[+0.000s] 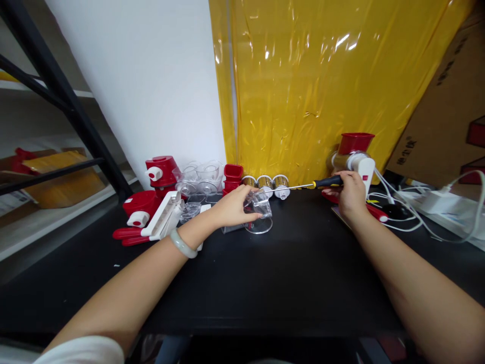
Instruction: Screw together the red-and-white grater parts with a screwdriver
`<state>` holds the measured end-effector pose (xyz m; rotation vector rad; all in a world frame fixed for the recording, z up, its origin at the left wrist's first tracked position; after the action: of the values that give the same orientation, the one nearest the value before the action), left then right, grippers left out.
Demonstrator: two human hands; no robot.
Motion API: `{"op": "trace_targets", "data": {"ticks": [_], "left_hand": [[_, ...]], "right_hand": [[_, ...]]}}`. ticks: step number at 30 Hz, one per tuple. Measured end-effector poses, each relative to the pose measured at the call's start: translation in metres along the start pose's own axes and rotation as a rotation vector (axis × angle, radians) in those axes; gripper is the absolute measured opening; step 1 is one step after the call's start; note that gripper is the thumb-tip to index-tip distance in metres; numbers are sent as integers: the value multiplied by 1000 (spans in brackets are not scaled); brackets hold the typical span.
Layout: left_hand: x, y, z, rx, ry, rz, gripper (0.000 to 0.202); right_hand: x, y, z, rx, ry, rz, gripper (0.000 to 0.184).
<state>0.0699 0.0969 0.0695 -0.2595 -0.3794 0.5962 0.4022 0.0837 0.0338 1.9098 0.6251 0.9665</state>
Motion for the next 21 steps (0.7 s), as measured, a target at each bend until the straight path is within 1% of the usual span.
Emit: {"op": "trace_targets", "data": {"ticks": [12,21], "left_hand": [[-1,0,0,-3,2,9,65],[-1,0,1,-14,-7,8,65]], "right_hand": [[-4,6,-1,-3,-13,13,12],[-2,6,-1,-37,-1,32,27]]}}
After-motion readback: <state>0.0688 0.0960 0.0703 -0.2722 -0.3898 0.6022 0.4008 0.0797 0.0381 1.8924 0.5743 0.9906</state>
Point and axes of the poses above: each hand's wrist, its own x-axis towards the middle knuckle, its own z-axis out of the back of the hand, y = z × x, the point moved 8 cm from there along x, towards the middle knuckle, and after that the axes turned 8 degrees about y, right-handed, at the moved point
